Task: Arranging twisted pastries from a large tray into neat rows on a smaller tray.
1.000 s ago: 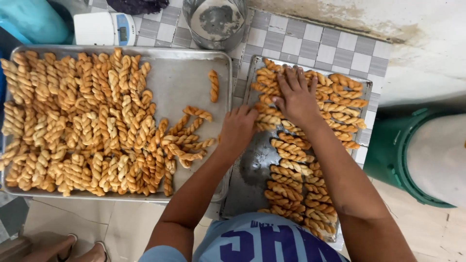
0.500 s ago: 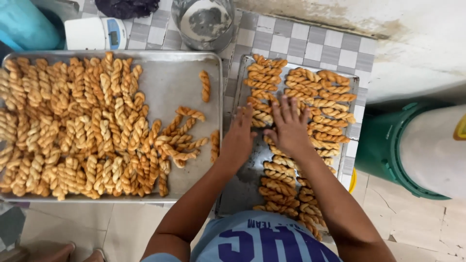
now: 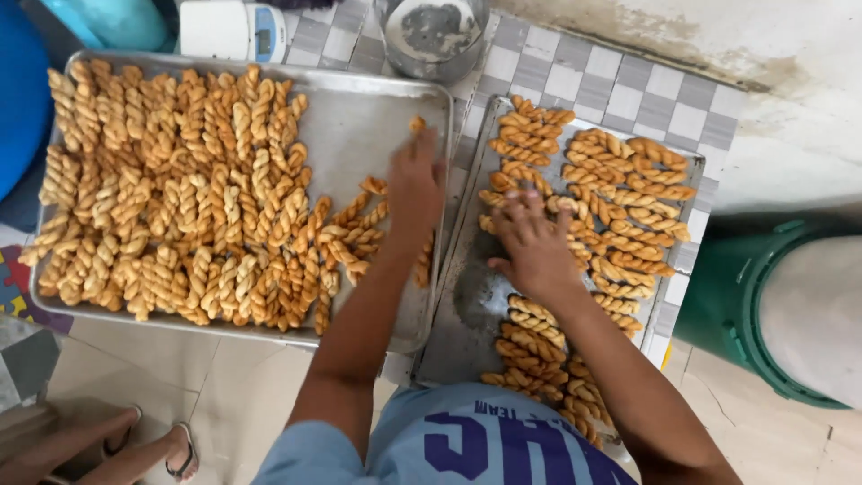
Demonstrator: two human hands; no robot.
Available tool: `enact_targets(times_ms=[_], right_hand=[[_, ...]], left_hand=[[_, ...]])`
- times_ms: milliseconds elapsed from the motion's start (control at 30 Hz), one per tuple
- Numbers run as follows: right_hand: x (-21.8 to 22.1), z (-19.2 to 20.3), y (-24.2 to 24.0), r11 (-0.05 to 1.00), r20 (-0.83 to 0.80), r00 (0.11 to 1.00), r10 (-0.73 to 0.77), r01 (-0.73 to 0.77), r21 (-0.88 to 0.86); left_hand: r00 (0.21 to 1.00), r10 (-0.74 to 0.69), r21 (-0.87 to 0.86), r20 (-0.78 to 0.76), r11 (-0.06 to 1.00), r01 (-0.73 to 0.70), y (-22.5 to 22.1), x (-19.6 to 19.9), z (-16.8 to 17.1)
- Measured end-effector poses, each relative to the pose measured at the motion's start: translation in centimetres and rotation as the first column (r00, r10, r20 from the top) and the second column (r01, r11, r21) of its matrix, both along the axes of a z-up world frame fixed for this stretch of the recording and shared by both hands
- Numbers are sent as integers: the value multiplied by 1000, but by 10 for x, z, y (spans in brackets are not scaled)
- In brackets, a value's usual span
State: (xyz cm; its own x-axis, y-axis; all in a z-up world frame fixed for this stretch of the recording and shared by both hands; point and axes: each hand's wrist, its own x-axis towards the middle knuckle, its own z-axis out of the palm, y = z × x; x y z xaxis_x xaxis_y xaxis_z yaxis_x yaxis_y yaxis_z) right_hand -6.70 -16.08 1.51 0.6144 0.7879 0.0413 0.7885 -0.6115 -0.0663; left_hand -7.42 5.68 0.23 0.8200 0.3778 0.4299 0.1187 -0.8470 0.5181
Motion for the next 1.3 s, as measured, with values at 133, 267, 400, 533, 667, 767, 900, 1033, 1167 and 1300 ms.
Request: enact_targets(times_ms=[133, 267, 400, 533, 667, 767, 900, 1033, 1167, 1300], right_hand=[[-2, -9, 12, 991, -99, 995, 10, -23, -129], [8, 6, 6, 996, -104, 994, 24, -33, -82], [5, 23, -8, 998, -139, 989, -42, 48, 39], [-21, 42, 4, 999, -122, 992, 33, -34, -12], [-31, -15, -3, 993, -75, 995, 61, -68, -92], [-32, -8, 2, 992, -46, 999, -2, -4, -126], [-20, -26, 9, 1000, 120, 993, 20, -18, -14], [-13, -36, 15, 999, 76, 996, -36, 34, 29], [-29, 17, 12, 974, -86, 991, -104, 119, 193], [-48, 15, -9, 948, -185, 981, -61, 115, 296]], left_hand=[[991, 69, 97, -116, 994, -58, 28, 21, -32], [999, 14, -52, -39, 999, -16, 11, -3, 1], [939, -342, -11, -27, 940, 342, -33, -42, 5], [859, -436, 191, -268, 850, 491, -32, -44, -31], [963, -253, 389, -91, 881, 268, 42, -51, 4], [603, 8, 120, -797, 982, 146, 72, -69, 16], [922, 11, 324, -387, 938, 124, 83, -72, -38], [964, -16, 184, -265, 981, 67, 66, -78, -23], [972, -65, 245, -225, 962, 121, 14, -88, -30], [977, -172, 398, -130, 893, 210, -58, -89, -35]])
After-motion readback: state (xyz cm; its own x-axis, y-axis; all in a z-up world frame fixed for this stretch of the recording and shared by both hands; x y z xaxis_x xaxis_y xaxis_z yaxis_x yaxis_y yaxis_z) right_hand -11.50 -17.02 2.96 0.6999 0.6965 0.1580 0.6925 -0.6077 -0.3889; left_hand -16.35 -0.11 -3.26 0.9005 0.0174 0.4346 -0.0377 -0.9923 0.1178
